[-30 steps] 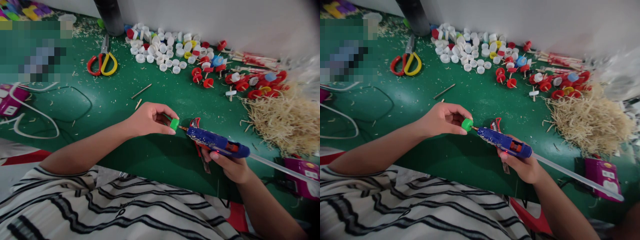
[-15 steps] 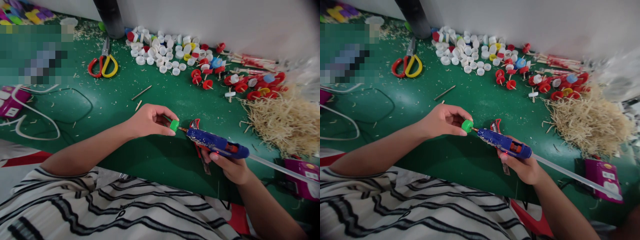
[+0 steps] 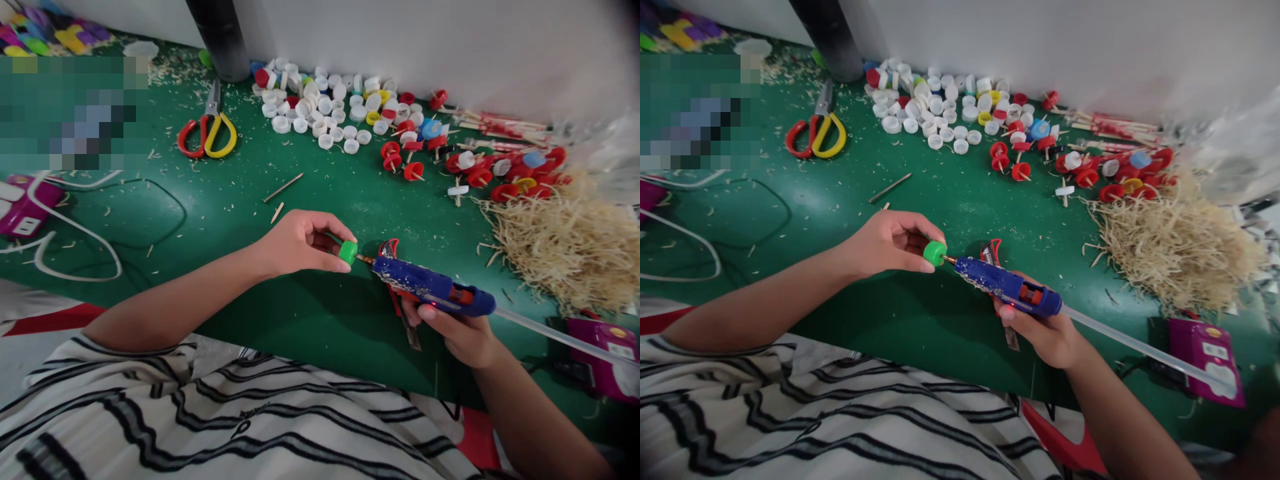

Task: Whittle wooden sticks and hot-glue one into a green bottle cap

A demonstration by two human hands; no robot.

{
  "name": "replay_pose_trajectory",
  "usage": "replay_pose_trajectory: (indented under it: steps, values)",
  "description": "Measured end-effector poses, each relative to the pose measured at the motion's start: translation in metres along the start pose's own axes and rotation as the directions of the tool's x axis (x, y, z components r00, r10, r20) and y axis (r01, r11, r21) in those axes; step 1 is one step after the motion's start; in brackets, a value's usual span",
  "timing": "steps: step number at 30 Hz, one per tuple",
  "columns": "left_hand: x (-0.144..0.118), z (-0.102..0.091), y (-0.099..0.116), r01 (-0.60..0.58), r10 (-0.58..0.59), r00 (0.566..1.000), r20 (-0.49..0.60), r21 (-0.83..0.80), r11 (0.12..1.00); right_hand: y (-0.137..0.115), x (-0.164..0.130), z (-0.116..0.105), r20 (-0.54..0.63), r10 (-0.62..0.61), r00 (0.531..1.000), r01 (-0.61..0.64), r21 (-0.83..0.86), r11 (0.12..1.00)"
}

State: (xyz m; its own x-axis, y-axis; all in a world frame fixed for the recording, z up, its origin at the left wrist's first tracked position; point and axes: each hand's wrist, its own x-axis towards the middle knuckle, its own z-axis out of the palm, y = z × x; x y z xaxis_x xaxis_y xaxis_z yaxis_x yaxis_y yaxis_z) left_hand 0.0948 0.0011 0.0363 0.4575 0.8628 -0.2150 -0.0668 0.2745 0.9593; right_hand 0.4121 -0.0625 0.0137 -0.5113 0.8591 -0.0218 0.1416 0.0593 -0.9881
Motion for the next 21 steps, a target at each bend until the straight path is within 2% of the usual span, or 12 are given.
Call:
replay_pose_trajectory:
  steps: [10, 21]
  values:
    - [0.0001, -0.0008, -0.0021, 0.000, 0.000, 1.000, 0.003, -0.008, 1.000, -0.0086, 0.0054, 0.0023, -0.011, -0.004, 1.000, 0.004, -0.026, 1.000]
    - [-0.0002, -0.0018, -0.0013, -0.002, 0.002, 1.000, 0.013, 0.007, 1.000, -0.0047, 0.0044, 0.0008, 0.001, 0.012, 1.000, -0.012, -0.013, 1.000]
